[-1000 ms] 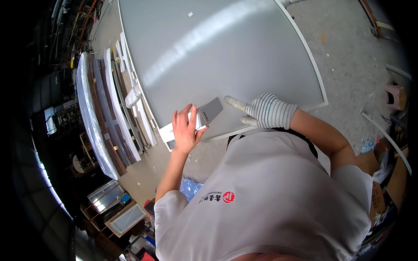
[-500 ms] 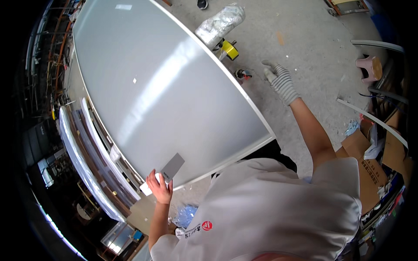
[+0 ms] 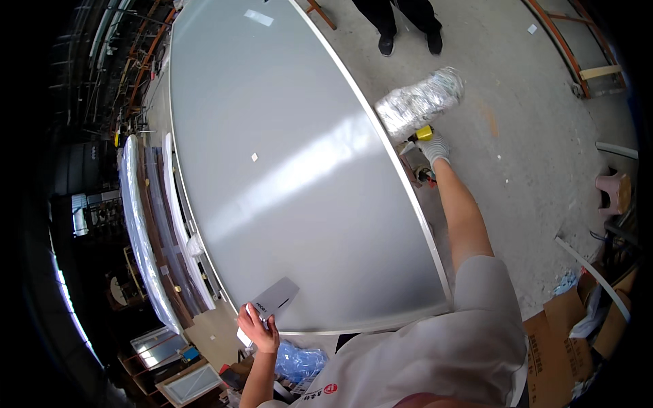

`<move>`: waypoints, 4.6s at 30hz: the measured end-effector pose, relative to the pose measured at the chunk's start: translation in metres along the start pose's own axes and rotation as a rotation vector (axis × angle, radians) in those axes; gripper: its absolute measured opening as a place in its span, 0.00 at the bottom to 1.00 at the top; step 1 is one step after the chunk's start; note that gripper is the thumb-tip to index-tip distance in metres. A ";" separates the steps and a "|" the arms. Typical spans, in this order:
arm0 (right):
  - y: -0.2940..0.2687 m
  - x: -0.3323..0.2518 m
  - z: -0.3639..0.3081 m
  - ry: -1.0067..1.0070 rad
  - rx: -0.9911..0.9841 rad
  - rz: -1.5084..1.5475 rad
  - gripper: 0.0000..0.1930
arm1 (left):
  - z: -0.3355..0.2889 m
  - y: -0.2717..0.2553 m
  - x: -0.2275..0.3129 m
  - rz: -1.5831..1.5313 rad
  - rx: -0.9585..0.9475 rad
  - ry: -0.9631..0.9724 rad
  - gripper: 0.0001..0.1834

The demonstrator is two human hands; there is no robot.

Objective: The person takes a sealant gun from a shelf and applies a line of sealant along the edge of a large rectangular panel held by another person.

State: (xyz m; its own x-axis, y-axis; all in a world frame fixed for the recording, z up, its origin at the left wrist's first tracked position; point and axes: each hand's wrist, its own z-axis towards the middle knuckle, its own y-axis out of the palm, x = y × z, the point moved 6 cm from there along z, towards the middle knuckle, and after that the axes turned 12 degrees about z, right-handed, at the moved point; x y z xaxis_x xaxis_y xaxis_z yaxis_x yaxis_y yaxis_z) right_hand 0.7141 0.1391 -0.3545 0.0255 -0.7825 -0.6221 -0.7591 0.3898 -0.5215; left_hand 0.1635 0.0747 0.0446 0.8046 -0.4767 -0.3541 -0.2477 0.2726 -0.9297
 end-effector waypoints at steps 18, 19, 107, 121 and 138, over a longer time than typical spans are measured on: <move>-0.171 -0.162 -0.433 -0.456 -0.700 1.832 0.37 | -0.005 -0.039 -0.015 -0.602 0.291 -0.031 0.36; -0.144 -0.140 -0.433 -0.353 -0.610 1.729 0.35 | -0.008 -0.041 -0.020 -0.765 0.266 0.014 0.34; 0.006 -0.047 -0.560 -0.218 -0.190 0.274 0.31 | -0.033 0.004 -0.073 -0.603 0.095 0.291 0.24; 0.042 -0.082 -0.625 -0.131 -0.703 0.445 0.22 | -0.103 0.037 -0.057 -1.277 -0.101 0.453 0.29; 0.084 -0.128 -0.624 -0.018 -0.937 0.167 0.30 | -0.048 0.105 -0.112 -1.876 -0.405 -0.599 0.05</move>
State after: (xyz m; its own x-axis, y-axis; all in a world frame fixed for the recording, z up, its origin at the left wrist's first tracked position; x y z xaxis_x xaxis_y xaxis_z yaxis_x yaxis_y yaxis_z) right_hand 0.2413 -0.0309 0.0459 -0.1264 -0.7414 -0.6591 -0.9663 -0.0583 0.2509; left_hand 0.0213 0.1163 -0.0181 0.1817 0.4179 0.8901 0.9379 -0.3456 -0.0292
